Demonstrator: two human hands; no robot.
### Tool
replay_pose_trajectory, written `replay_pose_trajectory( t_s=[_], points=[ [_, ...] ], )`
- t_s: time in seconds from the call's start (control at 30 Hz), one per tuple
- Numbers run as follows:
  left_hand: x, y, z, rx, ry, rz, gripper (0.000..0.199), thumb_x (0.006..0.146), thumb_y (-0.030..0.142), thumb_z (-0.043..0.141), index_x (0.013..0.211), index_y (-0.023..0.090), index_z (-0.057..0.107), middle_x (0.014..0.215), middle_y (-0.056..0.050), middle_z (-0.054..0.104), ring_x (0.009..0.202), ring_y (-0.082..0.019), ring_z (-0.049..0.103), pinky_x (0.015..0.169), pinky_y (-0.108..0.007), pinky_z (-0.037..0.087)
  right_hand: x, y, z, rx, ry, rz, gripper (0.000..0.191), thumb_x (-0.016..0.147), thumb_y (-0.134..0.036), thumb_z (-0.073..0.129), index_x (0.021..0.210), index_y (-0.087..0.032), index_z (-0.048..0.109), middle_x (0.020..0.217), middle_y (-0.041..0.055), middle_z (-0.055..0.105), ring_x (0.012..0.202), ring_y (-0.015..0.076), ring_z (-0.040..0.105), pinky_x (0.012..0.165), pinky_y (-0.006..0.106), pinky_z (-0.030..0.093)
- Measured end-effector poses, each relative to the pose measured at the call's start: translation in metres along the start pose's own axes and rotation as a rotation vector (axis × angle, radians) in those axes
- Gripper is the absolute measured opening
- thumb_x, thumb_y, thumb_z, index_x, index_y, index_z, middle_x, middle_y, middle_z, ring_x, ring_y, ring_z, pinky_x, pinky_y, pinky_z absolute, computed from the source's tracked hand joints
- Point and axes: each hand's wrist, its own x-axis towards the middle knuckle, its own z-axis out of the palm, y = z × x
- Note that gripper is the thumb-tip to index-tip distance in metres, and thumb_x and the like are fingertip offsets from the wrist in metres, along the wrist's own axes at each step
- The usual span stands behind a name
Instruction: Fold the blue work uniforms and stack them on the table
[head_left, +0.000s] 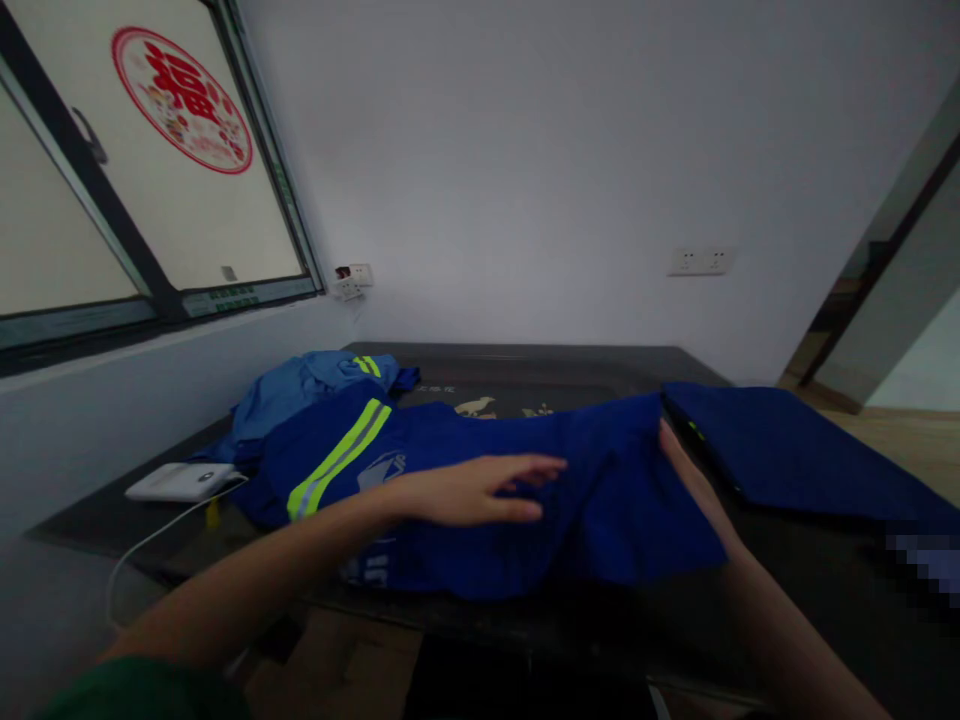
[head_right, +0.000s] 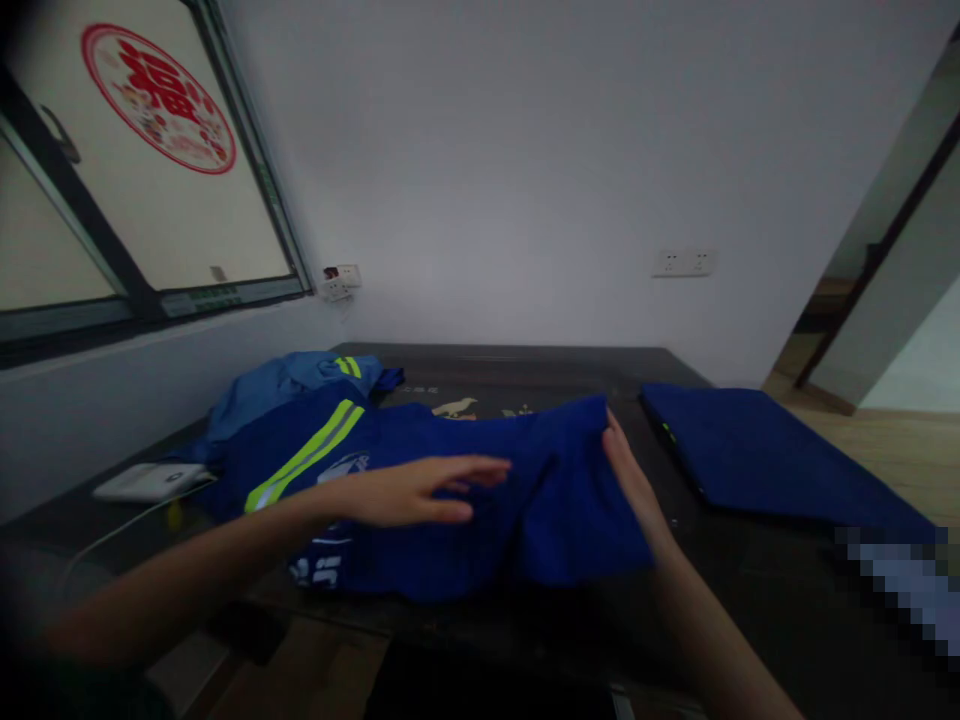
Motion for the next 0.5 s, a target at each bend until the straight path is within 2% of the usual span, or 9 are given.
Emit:
replay_pose_trajectory(
  t_s=[0.03, 0.07, 0.13, 0.2, 0.27, 0.3, 0.4, 0.43, 0.5],
  points=[
    [-0.011, -0.005, 0.014, 0.014, -0.049, -0.012, 0.048, 0.092, 0.039, 0.053, 0.139, 0.029, 0.044, 0.142, -0.004, 0.051, 0.128, -0.019, 0.048, 0.107, -0.033, 0.038, -0.004, 0.005, -0.015, 0.007, 0.022, 0.032, 0.067, 0.087, -0.064, 0.041, 0.147, -0.038, 0.026, 0.131, 0.005, 0.06, 0.119, 0.0273, 0.058, 0.096, 0.042, 0.052],
    [-0.024, -0.014, 0.021, 0.039, -0.048, -0.039, 0.044, 0.092, 0.038, 0.053, 0.135, 0.029, 0.049, 0.139, -0.003, 0.053, 0.128, -0.019, 0.048, 0.108, -0.033, 0.036, -0.009, 0.011, -0.03, 0.015, 0.037, 0.076, 0.068, 0.085, -0.061, 0.047, 0.146, -0.038, 0.029, 0.127, 0.0052, 0.063, 0.116, 0.028, 0.06, 0.094, 0.043, 0.053],
    [-0.052, -0.04, 0.016, 0.13, 0.06, -0.152, 0.037, 0.092, 0.037, 0.051, 0.127, 0.027, 0.056, 0.134, -0.003, 0.057, 0.125, -0.019, 0.051, 0.107, -0.034, 0.037, -0.015, 0.02, -0.055, -0.018, 0.033, 0.175, 0.066, 0.079, -0.055, 0.058, 0.14, -0.036, 0.039, 0.12, 0.006, 0.067, 0.107, 0.0295, 0.065, 0.087, 0.044, 0.056],
    [-0.082, -0.075, -0.007, 0.287, 0.254, -0.331, 0.035, 0.092, 0.036, 0.047, 0.122, 0.025, 0.059, 0.129, -0.004, 0.061, 0.119, -0.022, 0.054, 0.105, -0.037, 0.039, -0.016, 0.029, -0.075, -0.13, 0.02, 0.198, 0.059, 0.075, -0.05, 0.063, 0.13, -0.032, 0.05, 0.118, 0.0077, 0.067, 0.104, 0.0303, 0.066, 0.085, 0.044, 0.057],
    [-0.112, -0.115, -0.039, 0.516, 0.468, -0.529, 0.035, 0.088, 0.036, 0.048, 0.117, 0.022, 0.062, 0.124, -0.006, 0.063, 0.117, -0.025, 0.055, 0.105, -0.039, 0.038, -0.01, 0.035, -0.089, -0.285, 0.044, 0.116, 0.049, 0.075, -0.047, 0.062, 0.12, -0.028, 0.058, 0.12, 0.0091, 0.066, 0.109, 0.0306, 0.063, 0.091, 0.045, 0.053],
    [-0.126, -0.134, -0.055, 0.612, 0.528, -0.618, 0.037, 0.086, 0.036, 0.048, 0.116, 0.02, 0.062, 0.124, -0.008, 0.063, 0.118, -0.027, 0.054, 0.106, -0.039, 0.037, -0.004, 0.037, -0.094, -0.369, 0.071, 0.054, 0.045, 0.076, -0.046, 0.06, 0.117, -0.027, 0.06, 0.121, 0.0097, 0.065, 0.113, 0.031, 0.061, 0.095, 0.046, 0.05],
    [-0.159, -0.187, -0.094, 0.738, 0.596, -0.844, 0.043, 0.083, 0.033, 0.047, 0.12, 0.014, 0.06, 0.123, -0.013, 0.062, 0.118, -0.03, 0.054, 0.105, -0.039, 0.038, 0.023, 0.041, -0.099, -0.619, 0.143, -0.113, 0.04, 0.079, -0.045, 0.052, 0.112, -0.024, 0.062, 0.121, 0.0108, 0.063, 0.117, 0.032, 0.057, 0.103, 0.052, 0.042],
    [-0.165, -0.202, -0.102, 0.753, 0.6, -0.89, 0.045, 0.083, 0.032, 0.047, 0.122, 0.012, 0.058, 0.125, -0.014, 0.061, 0.119, -0.031, 0.053, 0.105, -0.04, 0.038, 0.034, 0.042, -0.098, -0.697, 0.13, -0.147, 0.04, 0.08, -0.045, 0.05, 0.111, -0.023, 0.063, 0.12, 0.0111, 0.064, 0.116, 0.0319, 0.057, 0.103, 0.053, 0.041],
    [-0.169, -0.227, -0.111, 0.76, 0.62, -0.966, 0.051, 0.082, 0.032, 0.049, 0.127, 0.01, 0.054, 0.131, -0.017, 0.057, 0.122, -0.033, 0.051, 0.104, -0.041, 0.038, 0.056, 0.046, -0.09, -0.838, 0.019, -0.18, 0.038, 0.082, -0.042, 0.049, 0.11, -0.022, 0.065, 0.118, 0.0116, 0.065, 0.115, 0.031, 0.058, 0.104, 0.051, 0.041]
  ],
)
